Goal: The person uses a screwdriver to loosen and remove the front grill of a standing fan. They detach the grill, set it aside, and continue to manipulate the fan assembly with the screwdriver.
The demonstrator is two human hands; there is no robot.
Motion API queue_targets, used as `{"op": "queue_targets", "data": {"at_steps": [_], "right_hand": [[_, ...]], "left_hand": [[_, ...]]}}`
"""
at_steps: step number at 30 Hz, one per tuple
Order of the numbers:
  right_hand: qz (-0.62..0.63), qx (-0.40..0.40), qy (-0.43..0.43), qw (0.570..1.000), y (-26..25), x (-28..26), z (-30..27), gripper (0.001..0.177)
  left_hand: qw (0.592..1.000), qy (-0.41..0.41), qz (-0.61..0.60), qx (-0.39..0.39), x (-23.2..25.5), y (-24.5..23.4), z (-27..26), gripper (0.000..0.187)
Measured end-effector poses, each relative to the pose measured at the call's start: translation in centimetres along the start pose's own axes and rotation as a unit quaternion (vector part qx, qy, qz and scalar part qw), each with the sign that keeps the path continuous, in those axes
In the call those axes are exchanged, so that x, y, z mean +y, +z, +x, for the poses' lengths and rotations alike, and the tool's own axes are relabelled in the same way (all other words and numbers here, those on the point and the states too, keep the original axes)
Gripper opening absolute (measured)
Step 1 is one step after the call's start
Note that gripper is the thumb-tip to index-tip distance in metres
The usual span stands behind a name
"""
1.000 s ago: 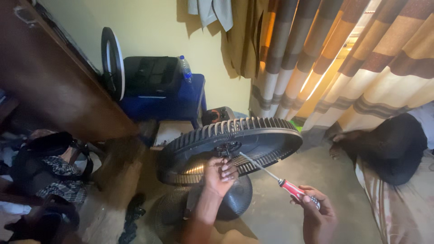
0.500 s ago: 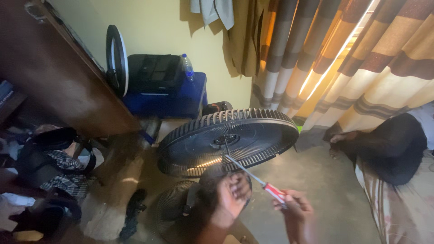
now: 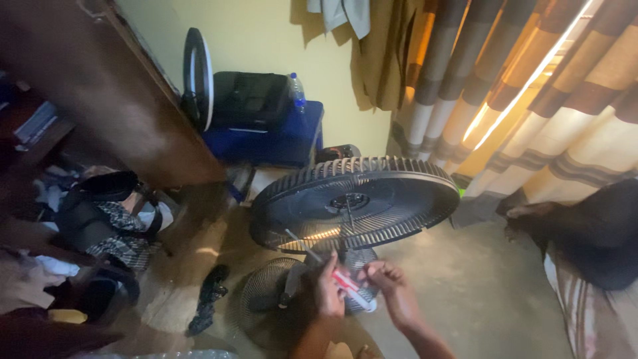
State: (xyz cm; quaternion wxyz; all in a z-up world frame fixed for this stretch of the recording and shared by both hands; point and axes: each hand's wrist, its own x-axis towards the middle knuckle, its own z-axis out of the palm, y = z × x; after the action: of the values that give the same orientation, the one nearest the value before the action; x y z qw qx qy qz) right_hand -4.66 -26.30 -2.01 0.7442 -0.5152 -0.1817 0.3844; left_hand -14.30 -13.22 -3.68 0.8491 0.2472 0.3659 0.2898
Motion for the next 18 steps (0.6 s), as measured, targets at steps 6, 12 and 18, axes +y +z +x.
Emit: {"op": "queue_targets", "data": {"at_steps": [6,12,18], "right_hand": [[0.022,0.136,-0.088,0.987,-6.6,-2.8,5.1,0.009],[-0.047,0.262,-0.150,0.952,-15.3,-8.0,5.2,0.007],[-0.108,0.203,-0.200,0.952,-17.7,-9.3,4.9,0.037]], "left_hand": [[0.981,0.038,-0.148,0.117,3.5,-2.5,1.0,0.020],[0.938,0.069,-0.296,-0.168,5.6,-9.9,1.7,0.025],[0.958,0.081,-0.276,-0.018,7.1,-15.5,4.1,0.026]]}}
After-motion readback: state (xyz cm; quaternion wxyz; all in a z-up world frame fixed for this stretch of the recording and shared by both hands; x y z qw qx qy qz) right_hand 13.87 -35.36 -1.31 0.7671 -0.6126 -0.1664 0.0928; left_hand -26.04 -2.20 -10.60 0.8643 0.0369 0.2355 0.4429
